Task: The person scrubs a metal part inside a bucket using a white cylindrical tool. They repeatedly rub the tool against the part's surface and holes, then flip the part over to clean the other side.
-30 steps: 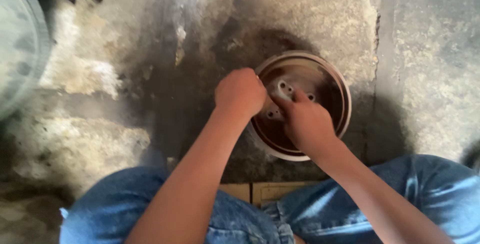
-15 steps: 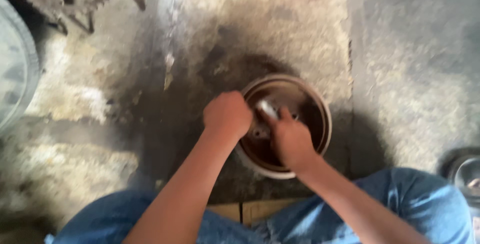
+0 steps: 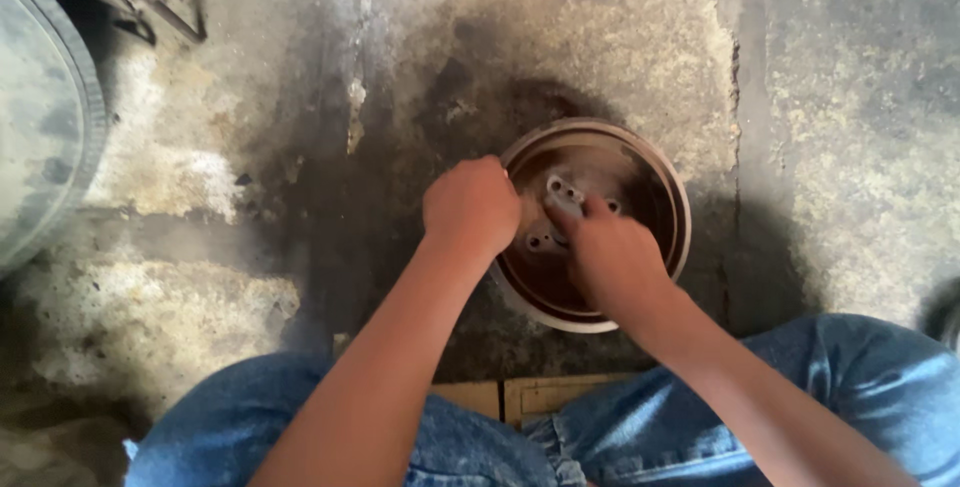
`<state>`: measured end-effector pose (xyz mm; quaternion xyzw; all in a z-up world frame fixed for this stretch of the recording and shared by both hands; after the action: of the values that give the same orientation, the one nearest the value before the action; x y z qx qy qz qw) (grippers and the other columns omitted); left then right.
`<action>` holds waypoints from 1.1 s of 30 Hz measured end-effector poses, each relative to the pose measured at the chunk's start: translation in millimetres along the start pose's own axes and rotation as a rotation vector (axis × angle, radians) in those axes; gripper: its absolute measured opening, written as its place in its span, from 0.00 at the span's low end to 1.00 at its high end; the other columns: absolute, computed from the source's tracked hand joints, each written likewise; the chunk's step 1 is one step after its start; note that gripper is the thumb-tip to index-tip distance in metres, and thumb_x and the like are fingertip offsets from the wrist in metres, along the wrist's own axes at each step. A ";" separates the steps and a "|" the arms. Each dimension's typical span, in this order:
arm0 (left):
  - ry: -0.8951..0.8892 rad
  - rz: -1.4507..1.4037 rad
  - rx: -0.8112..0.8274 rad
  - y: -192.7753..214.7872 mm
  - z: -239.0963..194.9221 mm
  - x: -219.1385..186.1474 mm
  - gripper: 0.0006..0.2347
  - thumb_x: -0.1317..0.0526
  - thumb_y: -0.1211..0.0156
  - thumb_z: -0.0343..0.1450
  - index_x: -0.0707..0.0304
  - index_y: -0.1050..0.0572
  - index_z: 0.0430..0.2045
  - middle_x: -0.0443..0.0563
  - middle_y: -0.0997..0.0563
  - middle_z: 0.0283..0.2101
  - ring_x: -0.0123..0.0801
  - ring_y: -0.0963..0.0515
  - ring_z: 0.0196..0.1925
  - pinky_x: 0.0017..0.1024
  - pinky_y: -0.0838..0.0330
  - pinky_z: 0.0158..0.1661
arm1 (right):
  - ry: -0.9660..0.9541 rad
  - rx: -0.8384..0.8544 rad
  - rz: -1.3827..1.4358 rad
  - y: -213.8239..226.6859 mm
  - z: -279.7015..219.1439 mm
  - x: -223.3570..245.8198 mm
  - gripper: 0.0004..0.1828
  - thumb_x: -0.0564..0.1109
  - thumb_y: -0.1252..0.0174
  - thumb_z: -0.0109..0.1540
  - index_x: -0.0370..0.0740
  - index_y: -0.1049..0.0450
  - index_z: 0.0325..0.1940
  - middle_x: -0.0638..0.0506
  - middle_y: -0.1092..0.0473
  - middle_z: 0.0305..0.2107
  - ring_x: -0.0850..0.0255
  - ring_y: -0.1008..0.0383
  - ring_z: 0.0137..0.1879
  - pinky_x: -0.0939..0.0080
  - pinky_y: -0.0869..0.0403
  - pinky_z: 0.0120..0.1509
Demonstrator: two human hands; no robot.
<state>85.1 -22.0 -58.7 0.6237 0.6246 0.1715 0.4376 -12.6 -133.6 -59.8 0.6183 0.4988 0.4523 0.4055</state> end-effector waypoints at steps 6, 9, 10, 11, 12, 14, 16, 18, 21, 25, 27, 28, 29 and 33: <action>-0.015 0.027 -0.033 -2.8 4.5 -0.1 0.10 0.60 0.44 0.74 0.65 0.19 0.42 0.61 0.16 0.41 0.49 0.15 0.43 0.44 0.19 0.42 | 0.050 -0.168 -0.047 7.0 6.6 7.0 0.41 0.35 0.39 0.52 0.54 0.32 0.71 0.38 0.29 0.43 0.42 0.21 0.38 0.49 0.22 0.37; -0.033 0.008 -0.062 -1.1 3.9 -0.2 0.10 0.60 0.45 0.75 0.65 0.20 0.44 0.61 0.16 0.41 0.50 0.15 0.43 0.45 0.20 0.42 | 0.018 -0.103 -0.016 5.2 4.1 0.6 0.36 0.38 0.38 0.54 0.53 0.30 0.68 0.38 0.29 0.45 0.41 0.21 0.36 0.47 0.23 0.36; -0.043 0.001 -0.093 1.2 2.1 -0.1 0.10 0.60 0.46 0.75 0.64 0.20 0.44 0.61 0.16 0.41 0.51 0.15 0.43 0.46 0.20 0.42 | -0.006 -0.065 -0.021 3.3 1.6 0.2 0.37 0.37 0.39 0.54 0.54 0.30 0.68 0.39 0.30 0.45 0.42 0.21 0.35 0.47 0.22 0.37; -0.054 -0.006 -0.123 5.1 1.7 -0.2 0.10 0.60 0.47 0.75 0.63 0.20 0.44 0.61 0.16 0.41 0.51 0.16 0.44 0.46 0.21 0.42 | -0.029 -0.026 -0.027 1.2 -4.2 0.1 0.38 0.36 0.39 0.53 0.56 0.30 0.68 0.40 0.30 0.46 0.43 0.20 0.35 0.48 0.22 0.37; -0.038 0.014 -0.091 3.8 2.7 1.2 0.10 0.60 0.47 0.75 0.64 0.21 0.45 0.61 0.16 0.42 0.51 0.15 0.44 0.46 0.20 0.42 | -0.052 0.016 -0.031 -1.8 -6.7 0.4 0.39 0.36 0.40 0.52 0.58 0.30 0.67 0.40 0.30 0.46 0.44 0.20 0.35 0.48 0.22 0.38; -0.009 0.047 -0.024 -2.2 3.1 0.5 0.11 0.60 0.47 0.75 0.65 0.22 0.46 0.63 0.17 0.44 0.52 0.15 0.44 0.45 0.18 0.41 | -0.038 -0.058 -0.004 5.5 3.4 1.4 0.37 0.36 0.39 0.53 0.58 0.28 0.66 0.40 0.29 0.44 0.43 0.20 0.36 0.47 0.22 0.37; -0.012 0.033 -0.004 -3.7 3.6 0.8 0.11 0.60 0.47 0.75 0.65 0.20 0.44 0.62 0.15 0.44 0.51 0.15 0.45 0.44 0.19 0.45 | -0.032 -0.099 0.015 9.4 6.4 -2.6 0.35 0.38 0.39 0.54 0.58 0.27 0.65 0.41 0.29 0.42 0.43 0.21 0.36 0.46 0.22 0.38; -0.022 0.011 -0.031 -1.4 2.3 0.9 0.11 0.60 0.47 0.75 0.64 0.20 0.44 0.62 0.15 0.44 0.52 0.15 0.47 0.45 0.21 0.46 | -0.027 -0.125 0.039 13.0 8.0 -5.3 0.32 0.39 0.39 0.55 0.57 0.27 0.64 0.42 0.28 0.40 0.42 0.22 0.37 0.45 0.23 0.39; -0.043 0.007 -0.111 8.2 -1.3 -0.8 0.11 0.60 0.47 0.74 0.63 0.21 0.45 0.62 0.17 0.46 0.54 0.17 0.48 0.48 0.22 0.46 | -0.088 0.050 -0.017 -2.2 -1.7 -7.0 0.38 0.37 0.42 0.54 0.63 0.28 0.68 0.41 0.30 0.42 0.43 0.21 0.35 0.46 0.22 0.39; 0.013 0.025 0.045 0.5 -4.8 -1.7 0.12 0.58 0.47 0.75 0.67 0.21 0.44 0.63 0.15 0.44 0.51 0.14 0.45 0.44 0.19 0.45 | -0.043 -0.114 0.055 6.0 2.3 -7.4 0.33 0.36 0.43 0.57 0.58 0.28 0.66 0.39 0.30 0.38 0.41 0.22 0.35 0.44 0.23 0.37; 0.011 0.025 0.095 -5.3 -9.7 -7.4 0.13 0.57 0.49 0.77 0.69 0.22 0.44 0.63 0.15 0.43 0.50 0.14 0.43 0.44 0.18 0.44 | -0.021 -0.124 0.051 6.1 1.9 -12.7 0.33 0.36 0.43 0.57 0.57 0.28 0.66 0.39 0.30 0.37 0.41 0.23 0.35 0.45 0.23 0.36; -0.008 0.036 0.039 3.1 -11.2 -8.1 0.13 0.58 0.51 0.78 0.68 0.23 0.45 0.64 0.16 0.43 0.51 0.15 0.43 0.45 0.19 0.43 | -0.032 -0.102 0.054 5.6 1.9 -12.3 0.34 0.35 0.43 0.56 0.58 0.28 0.66 0.39 0.31 0.39 0.42 0.22 0.34 0.45 0.23 0.36; -0.027 0.047 -0.017 13.9 -8.5 -9.4 0.12 0.59 0.52 0.78 0.68 0.23 0.46 0.64 0.17 0.44 0.52 0.16 0.43 0.47 0.20 0.43 | -0.043 -0.080 0.058 4.9 -5.7 -9.9 0.36 0.34 0.43 0.54 0.59 0.28 0.65 0.39 0.31 0.40 0.43 0.22 0.33 0.46 0.23 0.35; -0.006 0.084 0.069 3.8 -2.0 -7.9 0.12 0.60 0.52 0.79 0.69 0.23 0.46 0.65 0.17 0.43 0.51 0.15 0.42 0.44 0.18 0.41 | -0.059 -0.114 0.069 5.7 4.0 -10.8 0.37 0.36 0.39 0.53 0.58 0.29 0.67 0.39 0.31 0.37 0.42 0.23 0.33 0.46 0.23 0.35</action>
<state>84.7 -28.1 -52.0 0.6647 0.6019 0.1662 0.4102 -8.3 -145.5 -57.1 0.6241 0.4385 0.4750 0.4388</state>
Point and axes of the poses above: each hand's wrist, its own z-axis towards the middle knuckle, its own y-axis out of the back of the hand, x = y × z, the point moved 9 cm from there along z, towards the middle knuckle
